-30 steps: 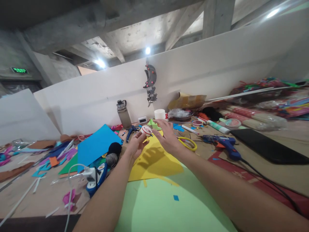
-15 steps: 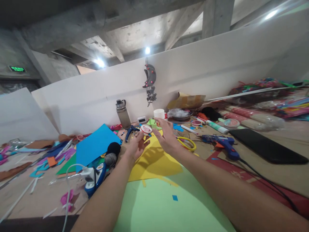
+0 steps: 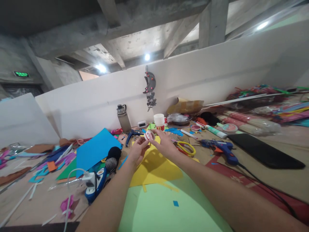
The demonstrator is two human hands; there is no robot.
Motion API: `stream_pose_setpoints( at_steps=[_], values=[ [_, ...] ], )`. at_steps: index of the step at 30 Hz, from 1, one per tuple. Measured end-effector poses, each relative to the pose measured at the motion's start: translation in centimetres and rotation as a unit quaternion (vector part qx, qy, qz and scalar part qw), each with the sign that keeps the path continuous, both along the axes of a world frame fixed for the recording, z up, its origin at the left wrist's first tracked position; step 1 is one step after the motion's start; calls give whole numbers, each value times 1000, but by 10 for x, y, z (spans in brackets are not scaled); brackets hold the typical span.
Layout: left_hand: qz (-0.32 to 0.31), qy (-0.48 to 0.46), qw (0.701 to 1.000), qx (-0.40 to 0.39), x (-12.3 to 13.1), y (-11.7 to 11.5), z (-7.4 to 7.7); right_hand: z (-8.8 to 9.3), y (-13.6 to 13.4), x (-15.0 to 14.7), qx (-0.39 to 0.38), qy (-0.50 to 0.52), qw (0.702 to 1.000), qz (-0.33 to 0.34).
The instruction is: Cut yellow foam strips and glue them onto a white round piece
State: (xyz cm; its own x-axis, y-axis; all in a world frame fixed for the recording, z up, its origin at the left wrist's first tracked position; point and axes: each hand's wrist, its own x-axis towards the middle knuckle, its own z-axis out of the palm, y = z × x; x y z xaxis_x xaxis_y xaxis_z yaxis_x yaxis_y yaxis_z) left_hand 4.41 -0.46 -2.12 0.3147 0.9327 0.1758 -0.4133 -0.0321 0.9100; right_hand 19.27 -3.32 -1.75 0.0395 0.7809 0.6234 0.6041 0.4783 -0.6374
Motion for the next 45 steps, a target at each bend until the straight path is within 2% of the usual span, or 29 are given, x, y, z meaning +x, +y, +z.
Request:
stream_pose_setpoints(
  at_steps=[4,7,11,17,22,32,45],
  values=[
    [-7,4,1000,-14,0,-2,3,-1,2,1,10,6,999,-35],
    [15,33,999,-34,1,-4,4,-2,2,0,15,6,998,-56],
    [49,61,995,-57,1,0,0,-3,1,-1,22,3,998,-51],
    [59,61,995,-50,-1,4,1,-4,10,6,-14,63,997,-50],
    [54,98,994,-18,-2,2,3,-5,19,13,-42,105,993,-26],
    [41,104,994,-8,-2,4,0,0,18,14,-50,129,987,83],
    [60,93,994,-17,3,-3,5,0,15,11,-73,181,974,110]
  ],
)
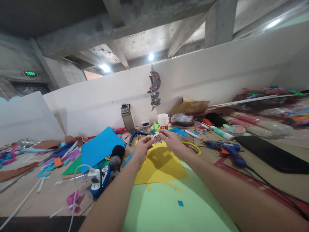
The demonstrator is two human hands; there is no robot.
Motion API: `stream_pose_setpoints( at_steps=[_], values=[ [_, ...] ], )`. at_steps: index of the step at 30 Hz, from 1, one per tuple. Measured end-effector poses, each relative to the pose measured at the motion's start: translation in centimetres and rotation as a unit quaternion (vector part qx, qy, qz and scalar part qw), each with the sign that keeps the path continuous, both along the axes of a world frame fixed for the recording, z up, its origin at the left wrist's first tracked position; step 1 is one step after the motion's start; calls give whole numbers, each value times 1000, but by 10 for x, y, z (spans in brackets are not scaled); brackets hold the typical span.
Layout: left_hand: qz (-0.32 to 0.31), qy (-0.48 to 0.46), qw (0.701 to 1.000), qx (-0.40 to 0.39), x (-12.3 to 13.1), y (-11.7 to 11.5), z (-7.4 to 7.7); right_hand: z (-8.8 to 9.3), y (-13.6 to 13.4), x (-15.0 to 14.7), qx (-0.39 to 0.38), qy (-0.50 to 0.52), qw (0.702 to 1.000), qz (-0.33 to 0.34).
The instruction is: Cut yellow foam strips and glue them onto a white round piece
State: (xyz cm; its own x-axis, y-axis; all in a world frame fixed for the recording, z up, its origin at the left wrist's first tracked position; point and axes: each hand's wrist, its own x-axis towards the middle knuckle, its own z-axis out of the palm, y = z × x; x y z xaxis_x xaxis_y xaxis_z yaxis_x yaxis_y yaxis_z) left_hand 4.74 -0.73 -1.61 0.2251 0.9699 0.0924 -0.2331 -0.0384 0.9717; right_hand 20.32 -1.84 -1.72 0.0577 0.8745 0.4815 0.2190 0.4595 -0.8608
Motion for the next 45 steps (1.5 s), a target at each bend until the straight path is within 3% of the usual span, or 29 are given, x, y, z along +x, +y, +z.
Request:
stream_pose_setpoints(
  at_steps=[15,45],
  values=[
    [-17,4,1000,-3,0,-2,0,3,-5,-1,-20,29,999,13],
    [7,7,1000,1,0,1,-2,1,-5,-1,-18,55,998,36]
  ],
)
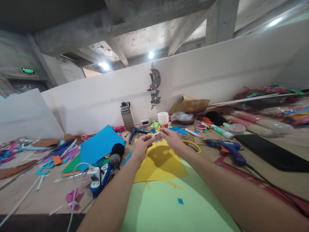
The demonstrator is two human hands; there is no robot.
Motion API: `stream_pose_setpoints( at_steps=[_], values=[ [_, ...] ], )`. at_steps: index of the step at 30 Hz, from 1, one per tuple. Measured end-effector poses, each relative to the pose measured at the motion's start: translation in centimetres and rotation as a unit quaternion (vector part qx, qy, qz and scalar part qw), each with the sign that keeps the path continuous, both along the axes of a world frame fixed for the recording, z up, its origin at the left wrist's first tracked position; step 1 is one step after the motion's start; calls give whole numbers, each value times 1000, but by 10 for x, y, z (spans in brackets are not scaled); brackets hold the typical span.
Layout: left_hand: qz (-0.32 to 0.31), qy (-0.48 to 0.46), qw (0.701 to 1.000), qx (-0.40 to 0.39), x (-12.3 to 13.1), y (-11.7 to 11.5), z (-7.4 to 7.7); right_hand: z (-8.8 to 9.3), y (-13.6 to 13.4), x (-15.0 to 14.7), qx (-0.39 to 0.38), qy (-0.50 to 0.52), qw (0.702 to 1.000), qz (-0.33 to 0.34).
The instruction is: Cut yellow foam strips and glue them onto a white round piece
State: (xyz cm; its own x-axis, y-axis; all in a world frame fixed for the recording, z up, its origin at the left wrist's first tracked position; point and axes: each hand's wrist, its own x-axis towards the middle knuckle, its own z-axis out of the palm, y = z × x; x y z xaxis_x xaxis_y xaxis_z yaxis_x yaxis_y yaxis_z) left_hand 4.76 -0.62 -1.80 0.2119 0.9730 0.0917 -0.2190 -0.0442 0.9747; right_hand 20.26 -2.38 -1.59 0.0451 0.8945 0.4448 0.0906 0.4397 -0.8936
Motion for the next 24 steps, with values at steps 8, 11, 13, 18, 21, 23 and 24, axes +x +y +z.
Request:
stream_pose_setpoints(
  at_steps=[8,11,13,18,21,23,24],
  values=[
    [-2,-2,1000,-1,0,0,-1,2,-3,0,-2,1,1000,-1],
    [-2,-3,1000,-3,0,0,1,1,-2,0,-2,1,1000,-4],
    [-1,-4,1000,-4,0,-1,1,1,-1,0,1,1,1000,-7],
    [-6,-8,1000,1,-1,-2,3,-1,1,1,10,-2,1000,-4],
    [-2,-8,1000,7,-1,-2,2,-1,1,1,13,-2,1000,-2],
    [5,-8,1000,13,0,-1,2,-2,2,1,14,-2,1000,-1],
    [8,-9,1000,17,-1,-1,1,-2,2,1,15,-2,1000,0]
  ],
)
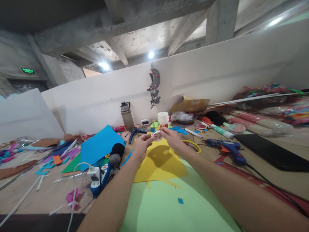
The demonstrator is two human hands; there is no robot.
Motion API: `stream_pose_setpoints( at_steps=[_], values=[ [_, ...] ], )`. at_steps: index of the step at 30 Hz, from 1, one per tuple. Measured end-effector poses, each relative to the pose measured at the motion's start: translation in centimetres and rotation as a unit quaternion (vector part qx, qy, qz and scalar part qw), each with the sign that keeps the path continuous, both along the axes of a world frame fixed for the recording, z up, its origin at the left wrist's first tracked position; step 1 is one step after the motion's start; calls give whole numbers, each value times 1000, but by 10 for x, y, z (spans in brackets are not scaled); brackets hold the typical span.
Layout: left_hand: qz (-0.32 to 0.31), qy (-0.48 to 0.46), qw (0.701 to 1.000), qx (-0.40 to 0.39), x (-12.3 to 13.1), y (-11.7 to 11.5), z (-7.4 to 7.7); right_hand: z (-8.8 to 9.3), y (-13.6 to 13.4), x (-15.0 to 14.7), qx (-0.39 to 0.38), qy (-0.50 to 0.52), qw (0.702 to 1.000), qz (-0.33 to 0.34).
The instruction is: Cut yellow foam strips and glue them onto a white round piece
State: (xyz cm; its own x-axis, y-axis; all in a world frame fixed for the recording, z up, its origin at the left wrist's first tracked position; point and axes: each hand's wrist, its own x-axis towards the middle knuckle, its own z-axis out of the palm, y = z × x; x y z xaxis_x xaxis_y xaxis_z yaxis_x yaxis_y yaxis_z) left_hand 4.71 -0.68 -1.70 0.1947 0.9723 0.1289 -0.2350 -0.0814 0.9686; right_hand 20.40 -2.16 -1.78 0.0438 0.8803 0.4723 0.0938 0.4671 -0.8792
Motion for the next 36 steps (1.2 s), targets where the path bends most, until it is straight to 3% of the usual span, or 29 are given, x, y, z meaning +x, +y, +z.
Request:
stream_pose_setpoints(
  at_steps=[7,21,36],
  values=[
    [-3,-5,1000,21,-1,2,-2,-1,1,0,4,6,1000,0],
    [41,-21,999,-14,0,1,1,0,-1,-1,3,7,1000,-11],
    [26,12,999,20,-1,1,0,-4,2,0,20,-37,998,-41]
  ],
)
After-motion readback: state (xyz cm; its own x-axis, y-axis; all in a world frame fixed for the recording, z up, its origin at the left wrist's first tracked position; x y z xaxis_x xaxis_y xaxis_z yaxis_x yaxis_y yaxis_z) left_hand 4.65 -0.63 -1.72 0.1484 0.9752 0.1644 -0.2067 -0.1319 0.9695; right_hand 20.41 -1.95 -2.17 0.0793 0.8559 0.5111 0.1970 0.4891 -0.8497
